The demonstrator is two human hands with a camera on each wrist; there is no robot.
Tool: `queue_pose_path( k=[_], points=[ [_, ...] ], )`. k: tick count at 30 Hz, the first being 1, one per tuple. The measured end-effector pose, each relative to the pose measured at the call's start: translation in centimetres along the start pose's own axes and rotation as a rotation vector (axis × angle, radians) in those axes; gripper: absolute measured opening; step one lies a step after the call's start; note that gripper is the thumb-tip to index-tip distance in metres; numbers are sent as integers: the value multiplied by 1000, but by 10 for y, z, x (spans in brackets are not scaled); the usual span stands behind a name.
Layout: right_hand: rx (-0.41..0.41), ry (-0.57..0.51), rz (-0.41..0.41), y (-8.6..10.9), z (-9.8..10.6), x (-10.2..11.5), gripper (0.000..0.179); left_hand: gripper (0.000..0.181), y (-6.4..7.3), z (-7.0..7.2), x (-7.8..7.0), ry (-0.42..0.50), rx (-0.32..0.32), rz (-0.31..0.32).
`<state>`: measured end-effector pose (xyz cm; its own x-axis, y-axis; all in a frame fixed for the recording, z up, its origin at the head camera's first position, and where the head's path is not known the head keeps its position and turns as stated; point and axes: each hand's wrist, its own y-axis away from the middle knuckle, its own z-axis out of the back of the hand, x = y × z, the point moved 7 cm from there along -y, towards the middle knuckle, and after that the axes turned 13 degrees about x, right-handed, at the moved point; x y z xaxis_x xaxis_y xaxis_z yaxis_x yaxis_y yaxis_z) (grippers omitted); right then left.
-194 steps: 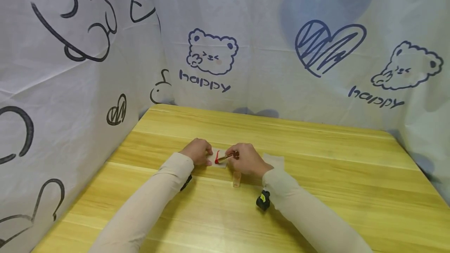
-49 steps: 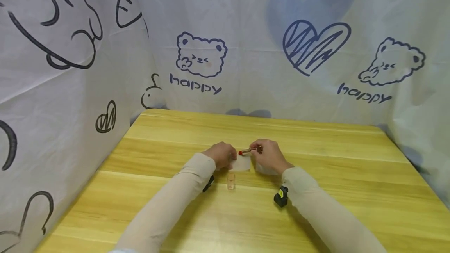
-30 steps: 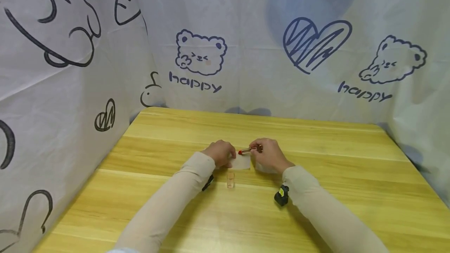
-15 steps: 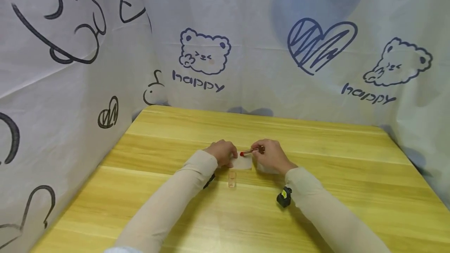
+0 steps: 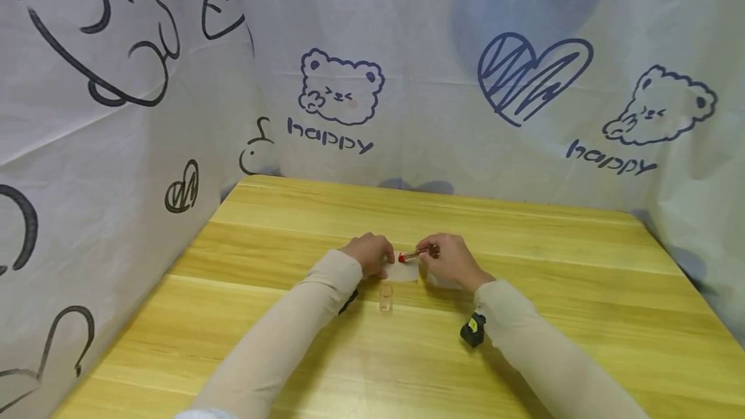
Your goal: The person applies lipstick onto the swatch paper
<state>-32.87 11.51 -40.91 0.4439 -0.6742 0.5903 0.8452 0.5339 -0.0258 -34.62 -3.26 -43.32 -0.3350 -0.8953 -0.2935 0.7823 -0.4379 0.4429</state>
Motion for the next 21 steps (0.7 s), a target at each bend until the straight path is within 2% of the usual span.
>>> queue_pose_path(
  k=[21],
  points=[
    [31,6,15,6,-2,5,16,35,-5,-2,3,2,-2,-2]
  ],
)
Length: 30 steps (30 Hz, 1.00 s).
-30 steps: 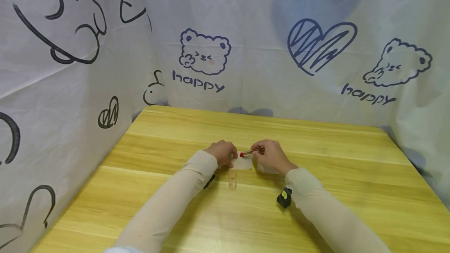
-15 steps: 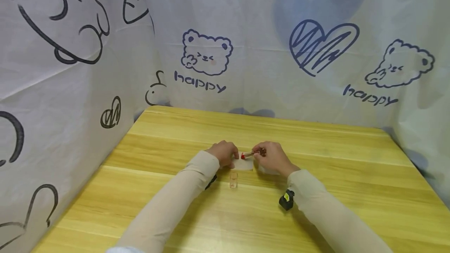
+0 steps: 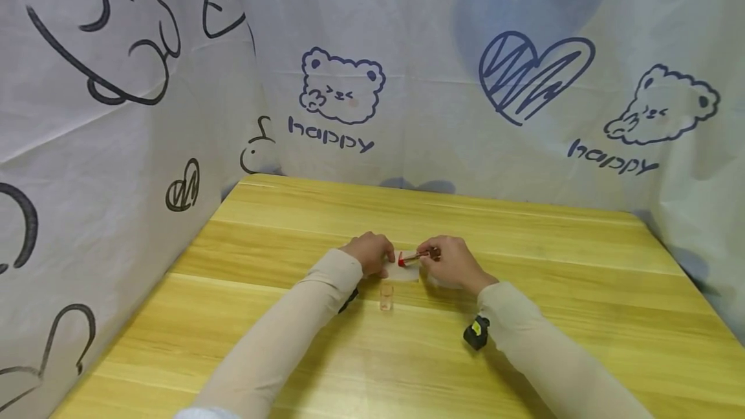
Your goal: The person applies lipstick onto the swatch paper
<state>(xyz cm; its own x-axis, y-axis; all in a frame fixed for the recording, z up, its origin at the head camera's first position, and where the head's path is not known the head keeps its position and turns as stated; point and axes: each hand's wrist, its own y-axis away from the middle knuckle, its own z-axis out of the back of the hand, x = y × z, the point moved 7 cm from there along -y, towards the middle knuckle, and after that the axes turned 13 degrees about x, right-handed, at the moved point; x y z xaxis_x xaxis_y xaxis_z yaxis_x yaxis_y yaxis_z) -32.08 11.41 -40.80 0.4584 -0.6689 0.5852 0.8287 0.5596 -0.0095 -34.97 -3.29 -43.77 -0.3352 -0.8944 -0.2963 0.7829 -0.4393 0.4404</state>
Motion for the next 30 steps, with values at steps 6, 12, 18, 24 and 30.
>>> queue_pose_path(
  k=[6,12,18,24,30],
  points=[
    [16,-1,3,3,1,1,16,35,1,1,-1,19,5,3],
    [23,1,29,4,0,3,15,35,1,1,0,29,6,5],
    [40,9,18,7,-1,5,14,34,1,0,1,26,7,6],
    [47,10,10,8,-1,6,13,34,1,0,1,35,6,2],
    [49,8,15,8,-3,5,11,34,2,0,1,35,1,-5]
  ],
)
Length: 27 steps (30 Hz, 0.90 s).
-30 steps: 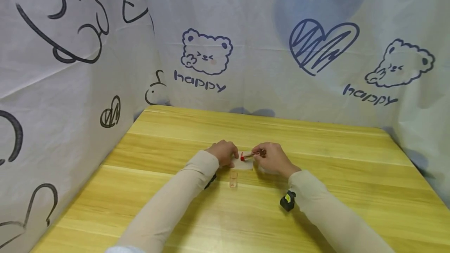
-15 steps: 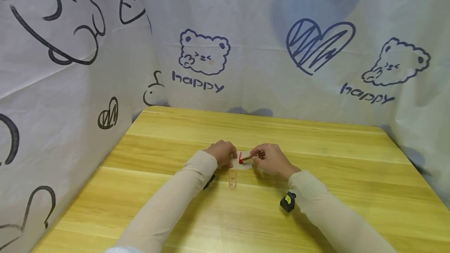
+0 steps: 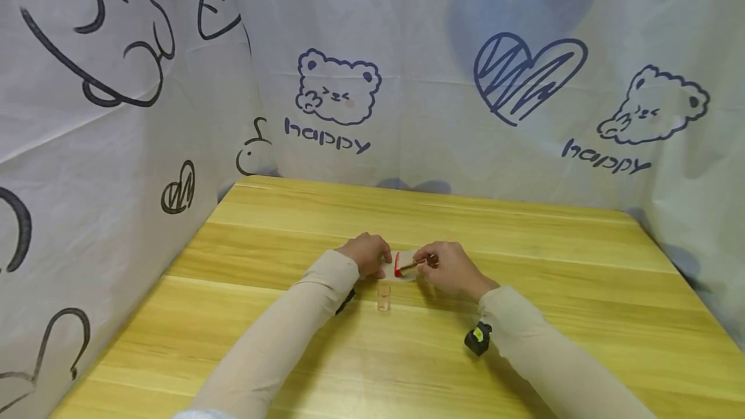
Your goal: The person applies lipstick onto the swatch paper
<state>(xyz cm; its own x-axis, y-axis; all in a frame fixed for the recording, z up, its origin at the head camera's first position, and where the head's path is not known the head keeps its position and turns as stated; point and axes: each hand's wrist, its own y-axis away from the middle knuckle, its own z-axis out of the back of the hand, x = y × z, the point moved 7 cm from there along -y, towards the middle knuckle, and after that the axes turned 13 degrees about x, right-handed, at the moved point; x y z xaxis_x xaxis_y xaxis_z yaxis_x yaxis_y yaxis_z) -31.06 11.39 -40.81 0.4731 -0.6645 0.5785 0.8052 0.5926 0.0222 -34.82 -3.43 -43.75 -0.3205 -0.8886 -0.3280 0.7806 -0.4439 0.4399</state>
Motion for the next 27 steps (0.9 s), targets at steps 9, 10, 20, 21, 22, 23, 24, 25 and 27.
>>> queue_pose_path(
  k=[9,10,20,21,22,23,24,25,27],
  points=[
    [20,-21,-5,4,1,1,12,32,0,4,-3,-2,-10,-17],
    [21,-17,-1,4,2,1,12,32,0,4,-3,-6,-9,-18],
    [12,-17,28,6,6,3,11,30,0,7,-6,-11,-16,-27],
    [8,-23,24,7,6,3,10,30,1,6,-6,-7,-17,-26],
    [10,-31,24,7,6,3,10,30,2,6,-6,-5,-16,-25],
    [12,-38,22,7,6,3,10,29,2,5,-6,-3,-14,-24],
    [13,-42,22,8,6,3,10,29,3,5,-5,-3,-11,-22],
    [14,-47,19,8,6,3,10,29,3,4,-5,-4,-9,-22],
    [15,-53,11,9,7,3,11,30,4,3,-5,2,-2,-22]
  ],
)
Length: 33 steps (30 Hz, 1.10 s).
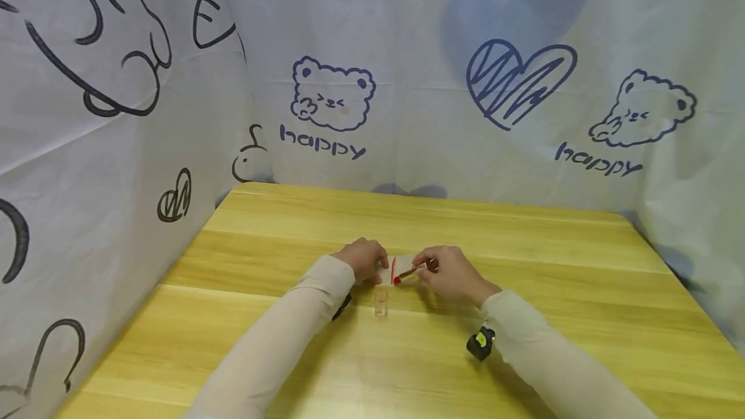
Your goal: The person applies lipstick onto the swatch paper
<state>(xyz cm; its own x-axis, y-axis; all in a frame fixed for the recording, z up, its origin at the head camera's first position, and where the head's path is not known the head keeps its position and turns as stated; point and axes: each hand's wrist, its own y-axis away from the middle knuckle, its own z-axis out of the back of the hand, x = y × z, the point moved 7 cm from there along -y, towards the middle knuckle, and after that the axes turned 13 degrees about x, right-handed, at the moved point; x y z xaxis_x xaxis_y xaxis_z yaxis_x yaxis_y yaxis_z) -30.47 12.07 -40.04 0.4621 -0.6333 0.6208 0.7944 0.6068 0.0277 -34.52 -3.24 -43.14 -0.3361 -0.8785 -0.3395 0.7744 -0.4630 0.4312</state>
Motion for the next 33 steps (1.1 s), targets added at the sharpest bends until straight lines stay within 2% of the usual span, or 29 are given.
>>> queue_pose_path(
  k=[5,9,19,25,33],
  points=[
    [-25,15,-6,2,6,0,11,32,1,1,-1,-10,3,-13],
    [-29,28,1,2,10,-1,11,32,2,4,-5,-53,11,-23],
    [-28,19,-26,2,13,-3,12,33,3,3,-4,-116,34,-11],
    [-33,26,-34,6,16,-5,13,29,0,1,3,-68,42,19],
    [-69,31,-23,11,26,-9,14,26,0,6,4,-27,18,15]
  ],
)
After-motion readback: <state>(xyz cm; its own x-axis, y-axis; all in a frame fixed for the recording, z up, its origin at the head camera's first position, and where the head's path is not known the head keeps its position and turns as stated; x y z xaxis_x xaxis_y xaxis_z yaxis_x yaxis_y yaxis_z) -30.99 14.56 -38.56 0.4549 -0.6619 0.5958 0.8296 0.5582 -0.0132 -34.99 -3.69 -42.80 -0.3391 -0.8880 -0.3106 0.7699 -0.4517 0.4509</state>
